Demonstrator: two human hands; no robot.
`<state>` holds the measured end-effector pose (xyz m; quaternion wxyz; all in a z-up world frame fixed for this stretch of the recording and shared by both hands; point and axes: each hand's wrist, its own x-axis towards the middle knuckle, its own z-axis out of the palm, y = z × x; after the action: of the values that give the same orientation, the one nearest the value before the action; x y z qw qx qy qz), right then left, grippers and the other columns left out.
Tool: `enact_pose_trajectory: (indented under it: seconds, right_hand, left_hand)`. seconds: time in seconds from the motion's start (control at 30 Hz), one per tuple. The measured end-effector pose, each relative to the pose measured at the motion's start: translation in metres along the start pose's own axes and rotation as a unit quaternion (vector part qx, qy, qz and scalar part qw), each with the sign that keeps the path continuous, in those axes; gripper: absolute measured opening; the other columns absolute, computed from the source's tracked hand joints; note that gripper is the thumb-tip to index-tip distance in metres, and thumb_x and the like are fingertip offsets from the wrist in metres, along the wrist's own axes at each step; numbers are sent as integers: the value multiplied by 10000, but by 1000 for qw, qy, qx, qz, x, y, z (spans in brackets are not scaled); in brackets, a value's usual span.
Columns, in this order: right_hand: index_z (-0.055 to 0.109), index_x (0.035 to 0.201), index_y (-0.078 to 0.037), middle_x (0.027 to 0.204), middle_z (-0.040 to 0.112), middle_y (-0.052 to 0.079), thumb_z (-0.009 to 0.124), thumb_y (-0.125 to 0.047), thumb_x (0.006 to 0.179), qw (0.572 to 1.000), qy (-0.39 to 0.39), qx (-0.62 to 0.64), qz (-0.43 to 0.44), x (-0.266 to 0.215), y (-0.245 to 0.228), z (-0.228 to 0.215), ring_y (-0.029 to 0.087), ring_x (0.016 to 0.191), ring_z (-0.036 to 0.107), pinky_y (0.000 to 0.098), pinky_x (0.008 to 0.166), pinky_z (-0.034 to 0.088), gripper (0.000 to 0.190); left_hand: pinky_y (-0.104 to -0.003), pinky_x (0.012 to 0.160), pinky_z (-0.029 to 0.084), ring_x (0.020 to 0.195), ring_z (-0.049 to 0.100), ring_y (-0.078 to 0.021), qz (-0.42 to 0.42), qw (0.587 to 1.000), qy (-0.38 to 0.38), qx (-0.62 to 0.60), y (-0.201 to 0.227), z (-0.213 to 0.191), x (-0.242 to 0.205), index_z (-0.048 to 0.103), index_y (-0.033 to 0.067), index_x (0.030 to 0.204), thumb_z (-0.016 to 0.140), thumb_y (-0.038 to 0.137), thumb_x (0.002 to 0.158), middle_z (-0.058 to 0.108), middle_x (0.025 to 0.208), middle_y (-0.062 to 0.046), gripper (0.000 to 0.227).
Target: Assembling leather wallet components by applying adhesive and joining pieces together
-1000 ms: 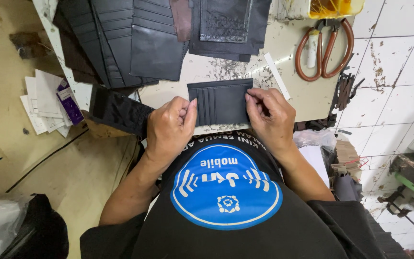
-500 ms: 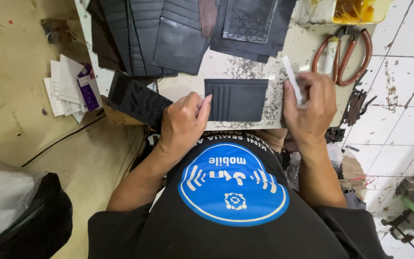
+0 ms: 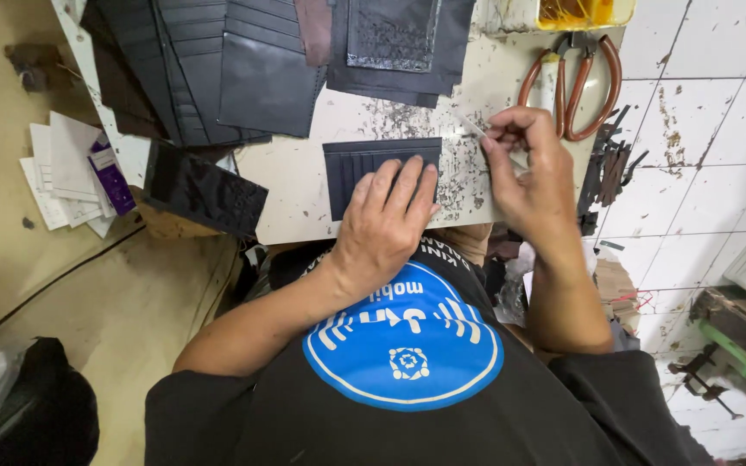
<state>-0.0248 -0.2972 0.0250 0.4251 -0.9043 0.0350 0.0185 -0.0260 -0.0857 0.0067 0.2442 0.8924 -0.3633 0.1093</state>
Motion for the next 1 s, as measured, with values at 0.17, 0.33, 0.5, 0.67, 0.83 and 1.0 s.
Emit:
enact_pose_trajectory:
  seconds: [0.17, 0.33, 0.5, 0.67, 0.83, 1.0]
  right_hand:
    - [540, 1240, 64, 955, 669, 196, 657, 86, 1037, 993, -91, 72, 17, 17, -10, -20, 292, 820, 685, 438, 759, 541, 235]
    - [590, 1250, -1, 937, 718, 157, 756, -5, 987, 990, -137, 13, 12, 25, -6, -22, 279, 796, 688, 408, 669, 535, 311]
    - [622, 1225, -51, 949, 740, 114, 771, -64, 982, 991, -135, -20, 12, 26, -3, -16, 292, 804, 703, 407, 610, 536, 285]
    - [635, 1218, -60, 943, 740, 102, 761, -56, 981, 990, -136, -29, 2, 28, -4, -16, 297, 795, 701, 417, 602, 527, 268]
    - [635, 1216, -53, 958, 735, 108, 762, -32, 967, 988, -151, -28, -7, 29, 2, -19, 297, 816, 694, 394, 595, 540, 281]
    - [631, 1206, -37, 948, 736, 118, 758, -15, 962, 986, -160, -35, -12, 35, -7, -24, 307, 802, 686, 415, 576, 530, 277]
  left_hand:
    - [-421, 907, 481, 1109, 628, -365, -10, 999, 3, 40, 0, 10, 2, 664, 17, 1275, 541, 255, 1081, 639, 1221, -197, 331]
    - [-435, 918, 460, 1106, 621, -358, -14, 998, -8, 60, 0, 12, 3, 671, 20, 1277, 553, 276, 1075, 649, 1215, -182, 347]
    - [-442, 918, 461, 1107, 626, -360, -17, 998, -12, 64, 1, 15, 1, 669, 22, 1287, 559, 275, 1073, 650, 1221, -181, 349]
    - [-442, 928, 462, 1112, 629, -353, -19, 997, -14, 69, 1, 16, 1, 666, 27, 1293, 555, 276, 1072, 651, 1225, -173, 350]
    - [-446, 935, 455, 1114, 628, -347, -18, 997, -17, 73, 2, 15, 1, 672, 29, 1288, 576, 277, 1064, 653, 1222, -170, 348]
    - [-447, 938, 452, 1115, 625, -349, -19, 997, -18, 76, 2, 14, 2, 668, 31, 1297, 575, 274, 1063, 651, 1221, -172, 350]
